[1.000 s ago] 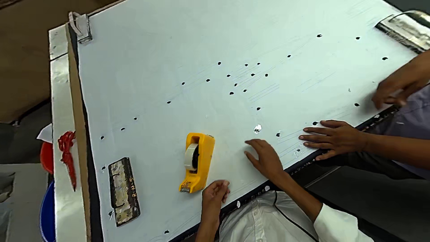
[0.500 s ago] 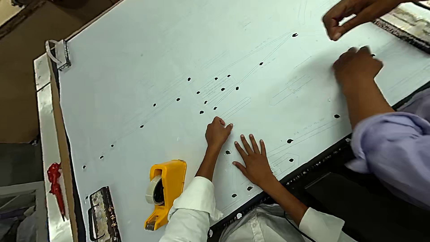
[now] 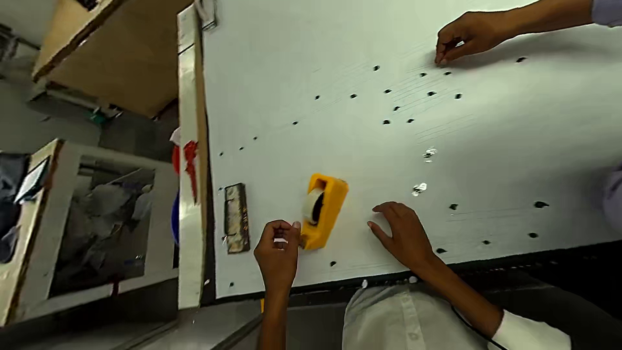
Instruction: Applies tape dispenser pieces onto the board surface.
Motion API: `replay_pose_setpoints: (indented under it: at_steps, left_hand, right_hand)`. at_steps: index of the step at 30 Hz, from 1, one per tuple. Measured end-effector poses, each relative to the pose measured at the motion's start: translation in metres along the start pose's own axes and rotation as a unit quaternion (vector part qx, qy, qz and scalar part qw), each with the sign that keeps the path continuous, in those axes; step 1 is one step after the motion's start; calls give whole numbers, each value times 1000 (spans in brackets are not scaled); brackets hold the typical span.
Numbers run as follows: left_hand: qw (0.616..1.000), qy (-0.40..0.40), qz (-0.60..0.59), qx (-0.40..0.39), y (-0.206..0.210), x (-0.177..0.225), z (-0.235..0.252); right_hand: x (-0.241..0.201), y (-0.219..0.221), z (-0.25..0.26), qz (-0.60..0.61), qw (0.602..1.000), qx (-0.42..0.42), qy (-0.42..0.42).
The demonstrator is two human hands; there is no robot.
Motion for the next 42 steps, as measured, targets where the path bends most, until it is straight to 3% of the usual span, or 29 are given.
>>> replay_pose_setpoints:
  at_steps: [4, 8, 14, 18, 22, 25, 29, 30, 33, 36, 39, 42]
  left_hand:
    - [985, -99, -16, -142, -12, -55, -1]
    - [971, -77, -25, -226, 2, -63, 1]
    - [970, -28, -105, -218, -4, -62, 0]
    - [971, -50, -102, -209, -24, -67, -9]
    - [953, -103, -172, -226, -9, -88, -18]
    - [908, -191, -286, -240, 8, -103, -26]
    - [764, -364, -442, -297, 31, -112, -36]
    - [746, -391, -442, -309, 37, -111, -42]
    - [779, -384, -357, -343, 51, -101, -79]
    - [843, -249, -316, -358, 63, -56, -86]
    - [899, -106, -275, -324, 107, 12, -48]
    - [933, 16, -192, -303, 165, 84, 25]
  right_hand:
    - [-63, 67, -7, 35, 994, -64, -82]
    - [-89, 103, -6, -9, 995, -62, -80]
    - [-93, 111, -6, -74, 993, -5, -91]
    - [-96, 114, -9, -84, 994, 16, -62]
    - [-96, 114, -10, -92, 994, 22, -51]
    - [-94, 115, -10, -85, 995, 12, -50]
    - [-80, 113, -10, -43, 997, -53, -39]
    - [-73, 107, -9, -29, 996, -75, -33]
    - [-44, 72, -5, -15, 998, -56, -3]
    - [0, 12, 19, -22, 998, 46, 43]
    - [40, -47, 59, -51, 992, 98, 56]
    - [85, -79, 101, -126, 986, 78, 71]
Point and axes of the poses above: each hand's wrist, its own z-axis towards the middle knuckle, its own y-axis out of the palm, x = y × z, the point moved 2 cm from there along z, towards the middle knuckle, and after that the axes turned 8 degrees about z, right-handed, at the moved point
